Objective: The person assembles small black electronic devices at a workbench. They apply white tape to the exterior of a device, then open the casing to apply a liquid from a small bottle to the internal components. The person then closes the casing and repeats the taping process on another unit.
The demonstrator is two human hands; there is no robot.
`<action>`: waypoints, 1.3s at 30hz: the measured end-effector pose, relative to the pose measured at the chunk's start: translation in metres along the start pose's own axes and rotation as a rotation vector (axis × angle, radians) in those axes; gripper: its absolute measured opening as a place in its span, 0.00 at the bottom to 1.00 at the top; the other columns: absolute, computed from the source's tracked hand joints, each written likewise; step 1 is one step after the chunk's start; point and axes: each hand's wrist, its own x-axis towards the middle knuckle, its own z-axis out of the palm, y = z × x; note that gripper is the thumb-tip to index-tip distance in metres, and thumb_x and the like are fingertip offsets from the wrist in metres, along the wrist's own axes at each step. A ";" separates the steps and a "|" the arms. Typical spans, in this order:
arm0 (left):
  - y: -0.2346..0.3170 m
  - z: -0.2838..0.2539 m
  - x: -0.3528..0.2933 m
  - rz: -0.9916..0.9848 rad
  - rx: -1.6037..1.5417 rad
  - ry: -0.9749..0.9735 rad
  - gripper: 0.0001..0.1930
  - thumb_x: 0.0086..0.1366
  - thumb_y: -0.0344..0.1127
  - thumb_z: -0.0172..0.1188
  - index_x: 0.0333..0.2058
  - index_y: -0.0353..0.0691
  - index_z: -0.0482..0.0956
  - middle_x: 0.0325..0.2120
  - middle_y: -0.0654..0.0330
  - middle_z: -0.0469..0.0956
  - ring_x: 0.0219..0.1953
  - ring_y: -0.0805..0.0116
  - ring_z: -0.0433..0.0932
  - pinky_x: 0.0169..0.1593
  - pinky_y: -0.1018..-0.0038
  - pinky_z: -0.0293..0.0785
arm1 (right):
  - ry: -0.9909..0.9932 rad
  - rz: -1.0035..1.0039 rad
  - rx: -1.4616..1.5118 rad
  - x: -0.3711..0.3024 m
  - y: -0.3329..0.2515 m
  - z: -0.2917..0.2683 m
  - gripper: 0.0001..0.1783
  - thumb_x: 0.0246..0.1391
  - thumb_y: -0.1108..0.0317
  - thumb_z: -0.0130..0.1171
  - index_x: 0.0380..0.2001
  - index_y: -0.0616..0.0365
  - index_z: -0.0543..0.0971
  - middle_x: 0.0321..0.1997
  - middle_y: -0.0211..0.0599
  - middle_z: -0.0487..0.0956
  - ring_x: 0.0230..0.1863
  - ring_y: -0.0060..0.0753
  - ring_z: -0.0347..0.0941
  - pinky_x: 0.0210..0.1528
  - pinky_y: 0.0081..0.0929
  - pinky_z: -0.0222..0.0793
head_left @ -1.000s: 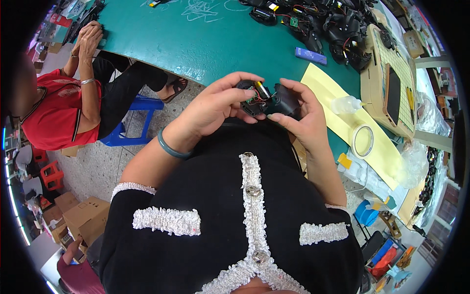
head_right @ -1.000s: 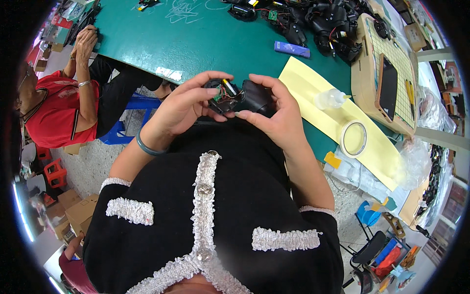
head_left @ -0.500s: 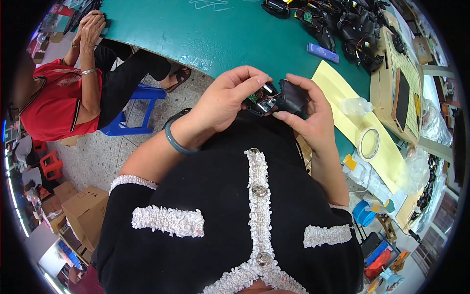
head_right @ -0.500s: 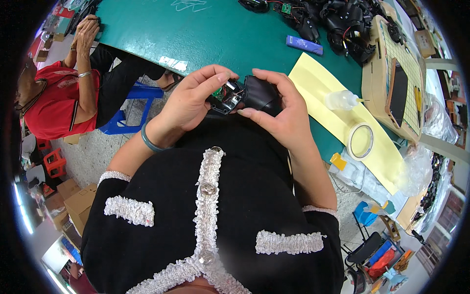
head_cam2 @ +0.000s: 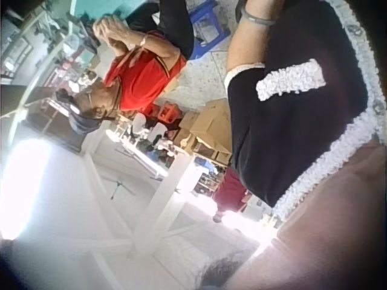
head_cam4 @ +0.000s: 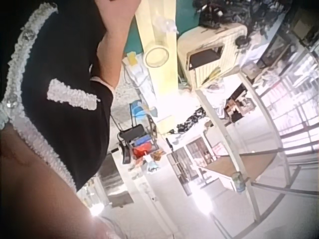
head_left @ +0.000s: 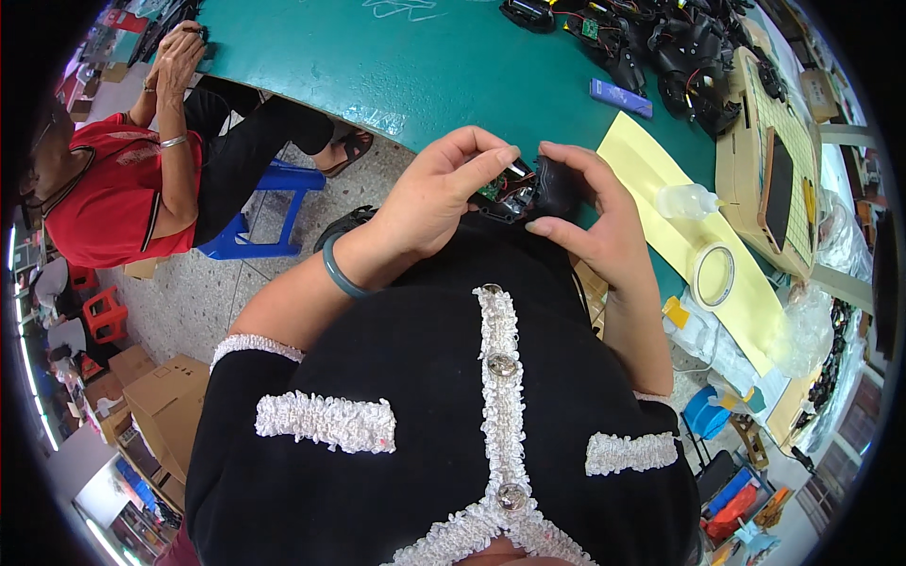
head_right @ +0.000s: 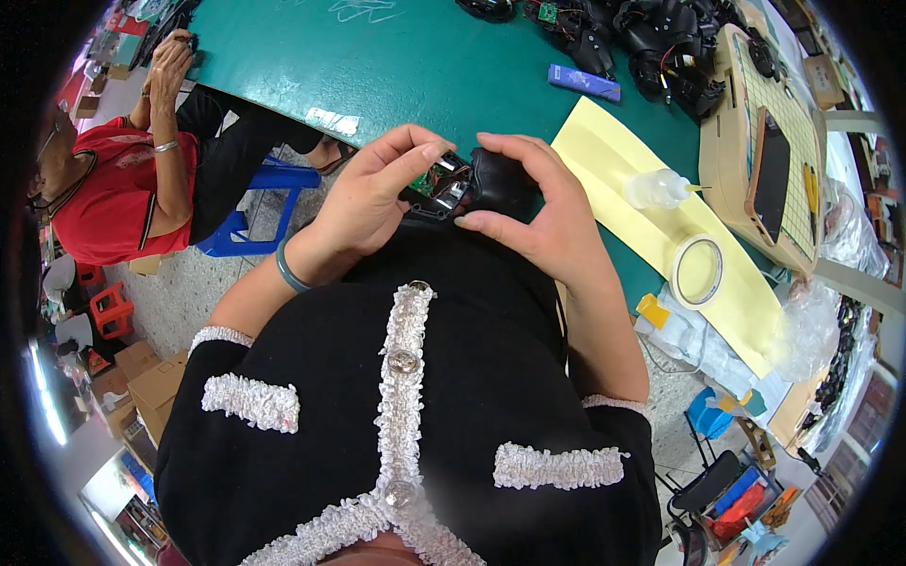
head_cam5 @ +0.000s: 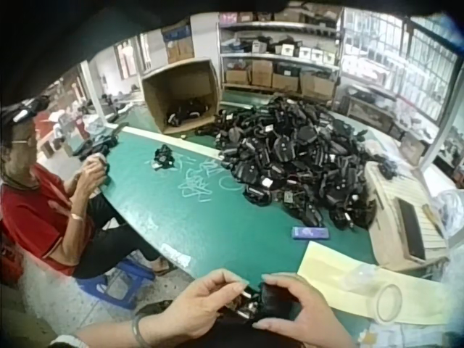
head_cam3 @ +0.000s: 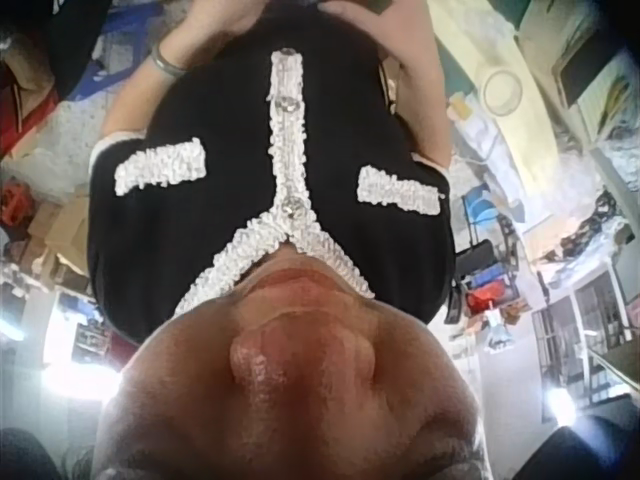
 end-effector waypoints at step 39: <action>0.013 0.016 0.022 -0.076 -0.412 0.049 0.21 0.72 0.34 0.47 0.62 0.39 0.64 0.49 0.53 0.74 0.51 0.62 0.76 0.55 0.65 0.75 | 0.024 -0.640 -0.436 0.009 -0.024 0.036 0.18 0.44 0.76 0.62 0.42 0.53 0.82 0.56 0.42 0.74 0.59 0.47 0.69 0.60 0.42 0.65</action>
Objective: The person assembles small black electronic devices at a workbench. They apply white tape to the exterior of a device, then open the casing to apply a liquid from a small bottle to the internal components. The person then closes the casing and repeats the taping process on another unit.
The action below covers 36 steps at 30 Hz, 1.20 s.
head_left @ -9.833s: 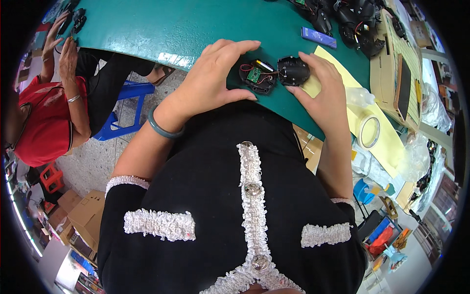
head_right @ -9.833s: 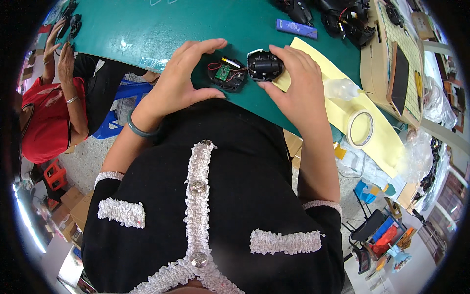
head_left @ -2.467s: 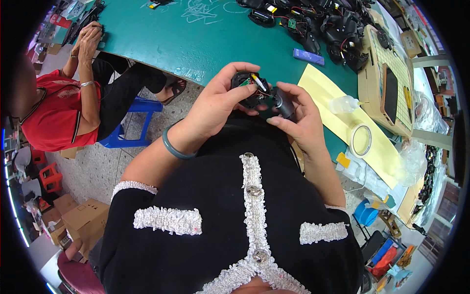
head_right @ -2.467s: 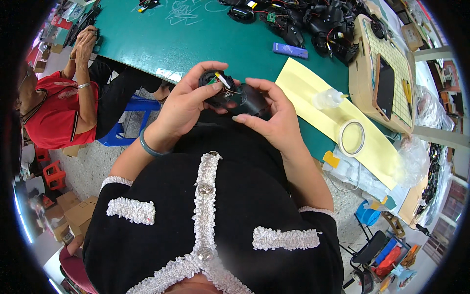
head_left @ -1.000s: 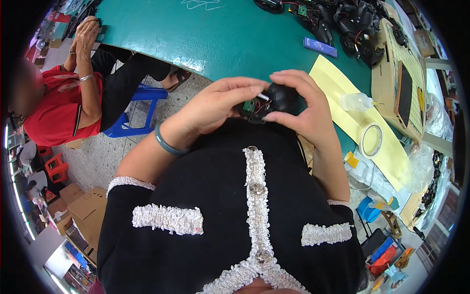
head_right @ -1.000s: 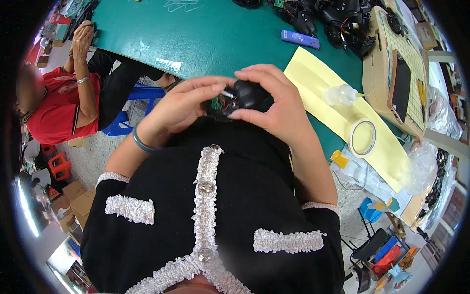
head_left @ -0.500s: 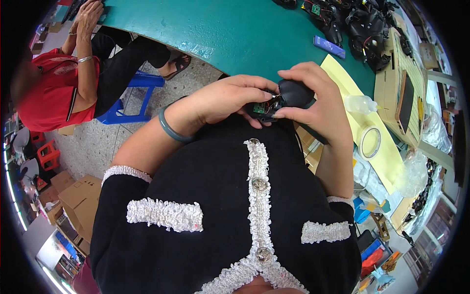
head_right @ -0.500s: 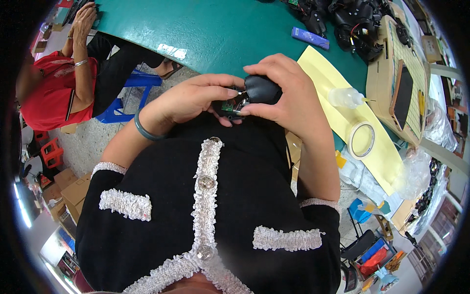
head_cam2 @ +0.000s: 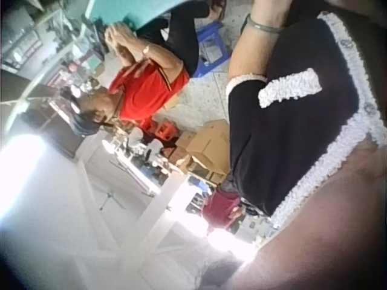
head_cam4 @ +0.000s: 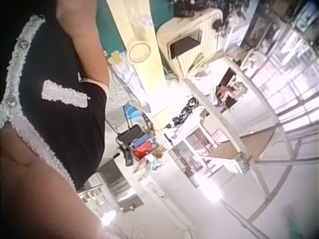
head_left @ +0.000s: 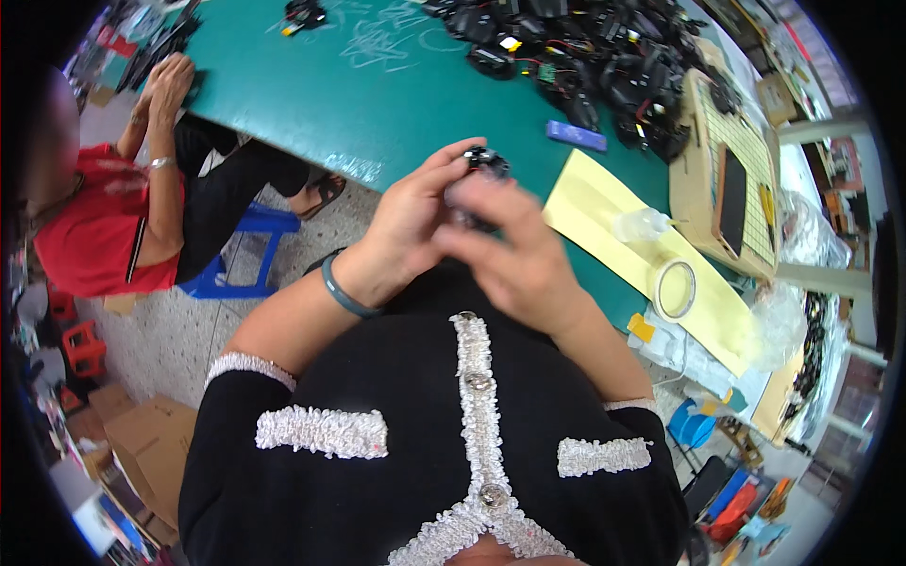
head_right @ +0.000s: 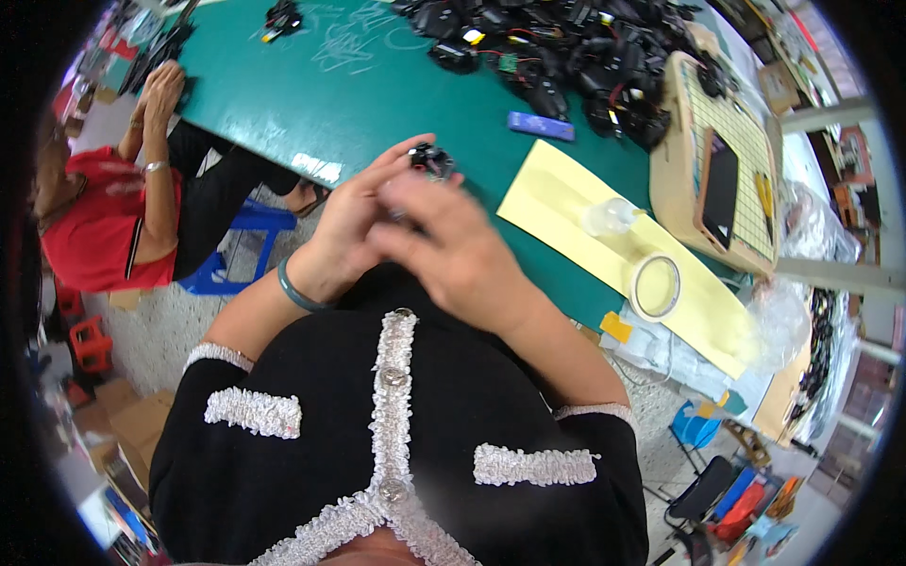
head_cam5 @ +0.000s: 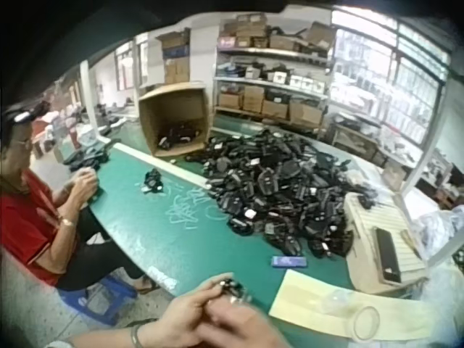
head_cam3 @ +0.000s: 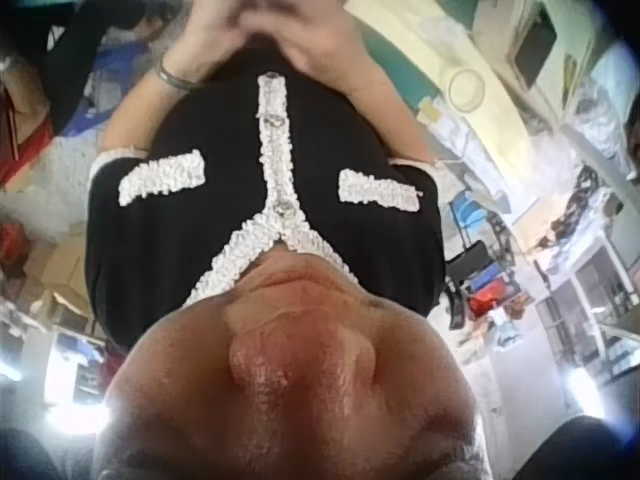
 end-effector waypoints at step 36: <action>0.011 0.007 -0.041 -0.020 0.775 -0.146 0.17 0.66 0.35 0.59 0.51 0.34 0.74 0.38 0.64 0.79 0.36 0.82 0.77 0.35 0.83 0.78 | -0.065 0.136 -0.449 -0.010 -0.019 -0.104 0.24 0.30 0.74 0.72 0.38 0.50 0.82 0.36 0.32 0.76 0.37 0.37 0.72 0.46 0.37 0.65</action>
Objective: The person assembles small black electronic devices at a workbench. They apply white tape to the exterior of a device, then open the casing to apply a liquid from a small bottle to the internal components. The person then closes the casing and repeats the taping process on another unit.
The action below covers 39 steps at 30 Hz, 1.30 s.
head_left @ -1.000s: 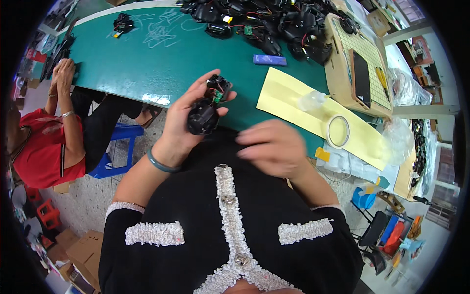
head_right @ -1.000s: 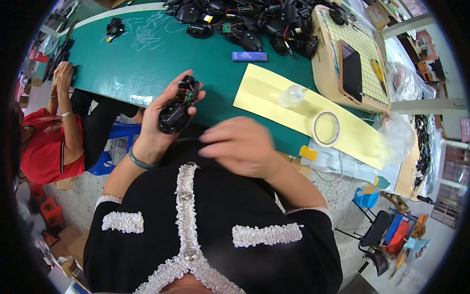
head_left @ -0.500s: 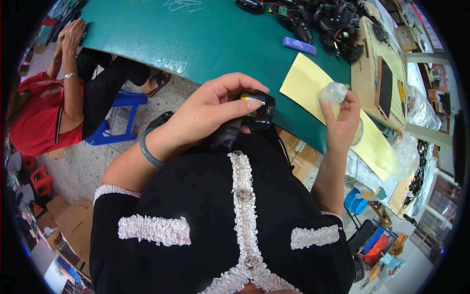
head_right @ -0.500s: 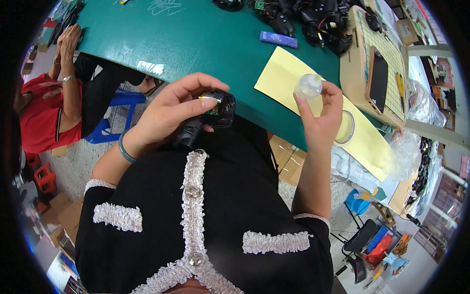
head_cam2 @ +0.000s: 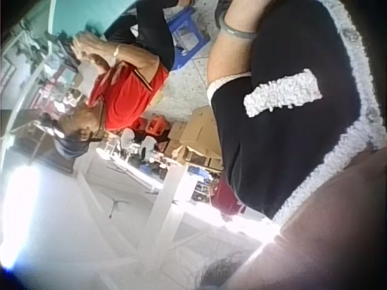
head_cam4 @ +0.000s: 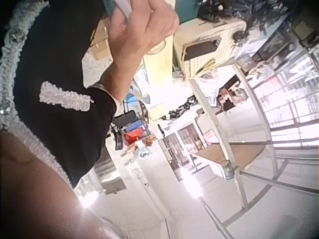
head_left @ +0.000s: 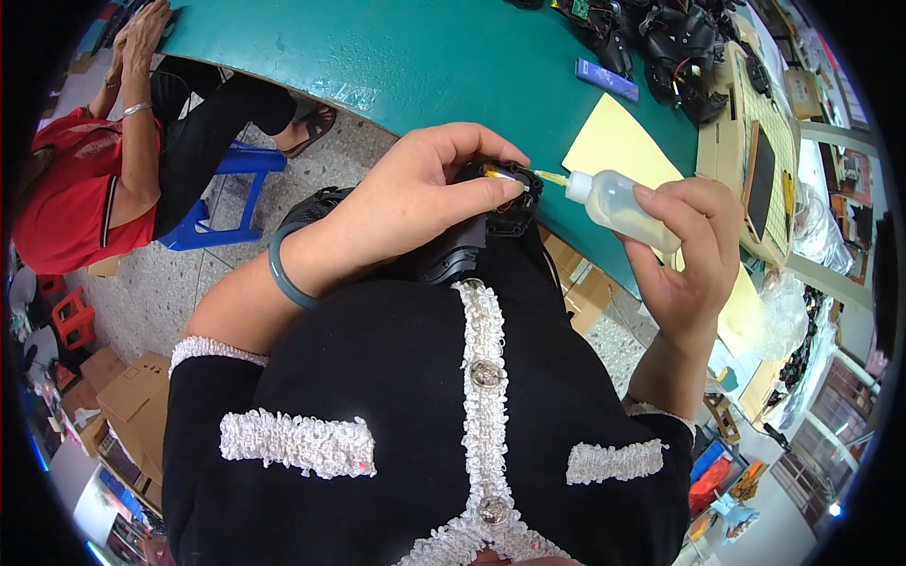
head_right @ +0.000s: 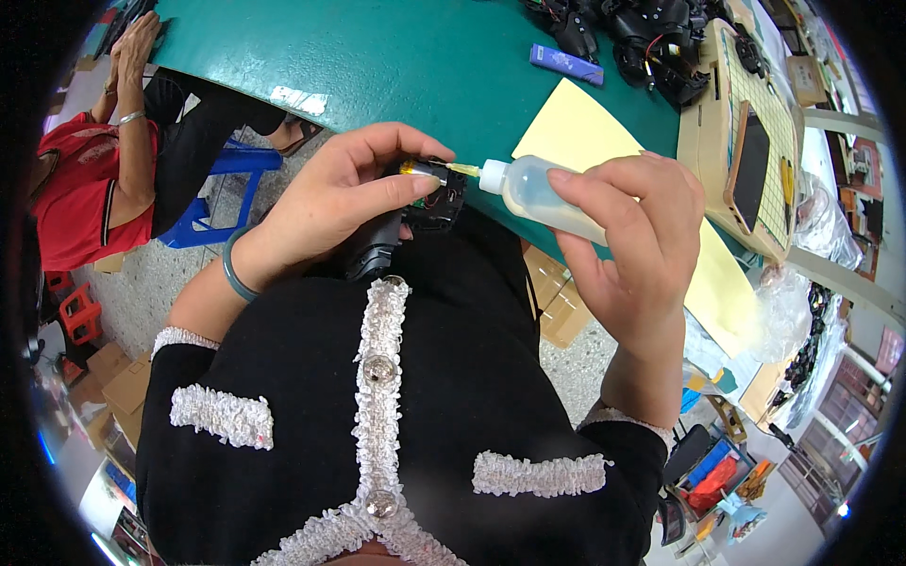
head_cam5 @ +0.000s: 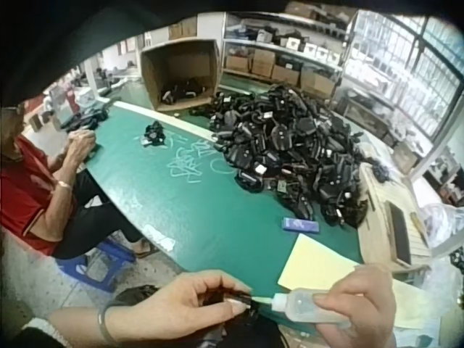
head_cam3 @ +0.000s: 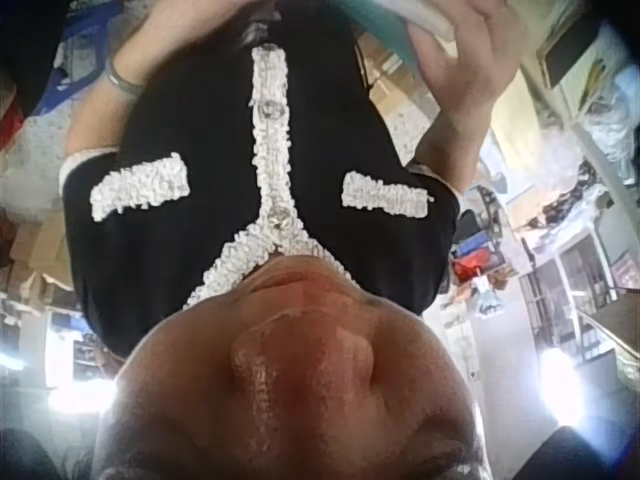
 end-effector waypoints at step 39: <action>-0.001 0.000 0.005 0.012 -0.051 0.090 0.15 0.67 0.34 0.59 0.50 0.36 0.75 0.39 0.63 0.78 0.38 0.81 0.77 0.35 0.82 0.80 | -0.038 0.056 -0.084 -0.003 -0.002 -0.004 0.22 0.30 0.76 0.68 0.36 0.50 0.82 0.34 0.32 0.75 0.38 0.36 0.71 0.46 0.35 0.60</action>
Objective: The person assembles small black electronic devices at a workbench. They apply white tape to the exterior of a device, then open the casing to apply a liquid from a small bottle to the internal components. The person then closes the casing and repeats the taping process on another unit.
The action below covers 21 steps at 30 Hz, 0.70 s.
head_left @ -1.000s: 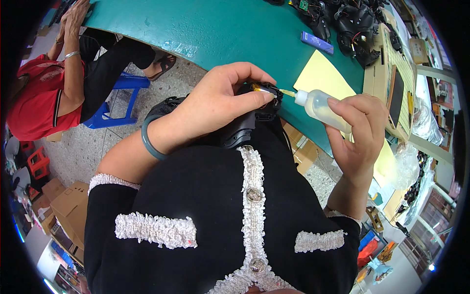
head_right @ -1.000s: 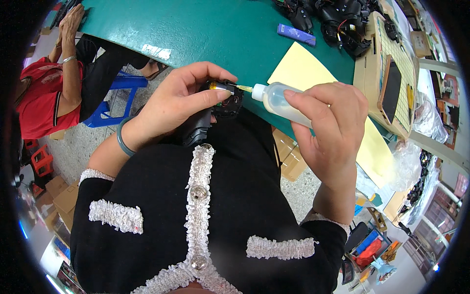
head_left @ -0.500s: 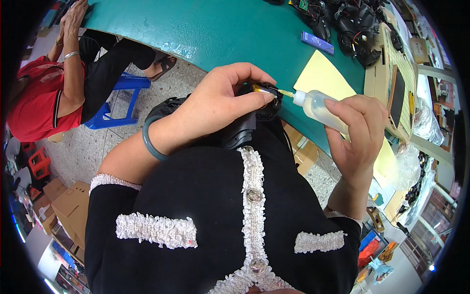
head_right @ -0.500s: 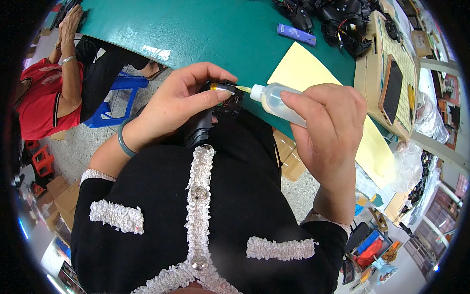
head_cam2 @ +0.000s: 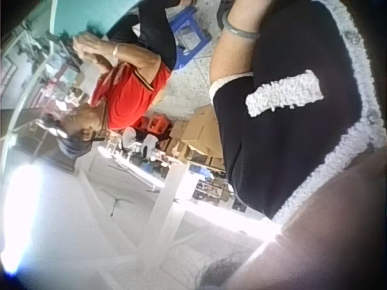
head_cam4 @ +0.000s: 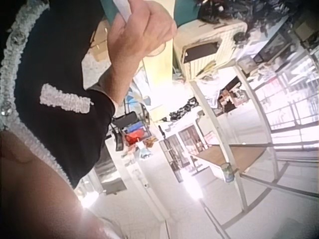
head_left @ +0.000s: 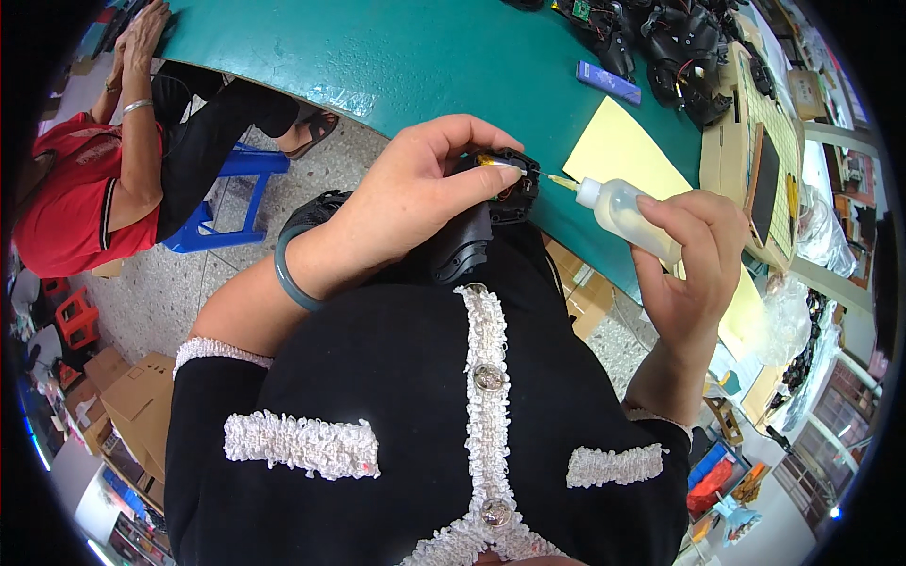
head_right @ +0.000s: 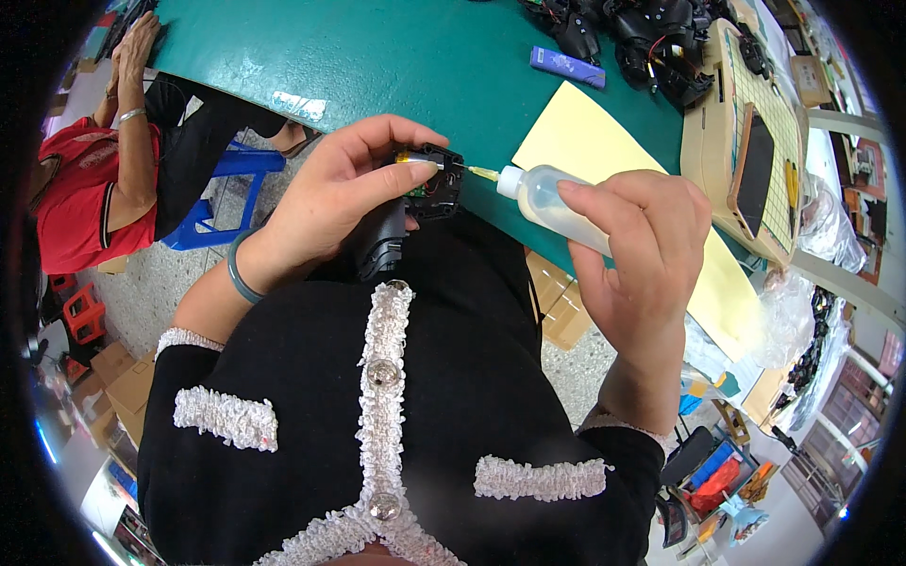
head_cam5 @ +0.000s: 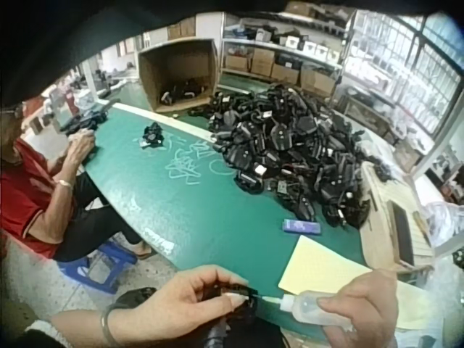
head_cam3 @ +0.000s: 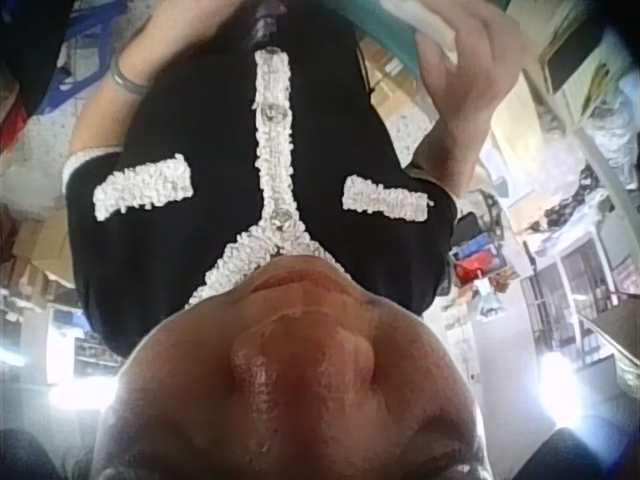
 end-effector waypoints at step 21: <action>-0.009 -0.002 0.005 -0.029 -0.202 0.032 0.14 0.67 0.34 0.58 0.49 0.35 0.75 0.41 0.60 0.79 0.39 0.77 0.79 0.33 0.78 0.82 | -0.042 -0.020 0.124 -0.009 0.000 -0.001 0.22 0.30 0.75 0.69 0.36 0.49 0.81 0.34 0.31 0.75 0.37 0.38 0.72 0.44 0.36 0.61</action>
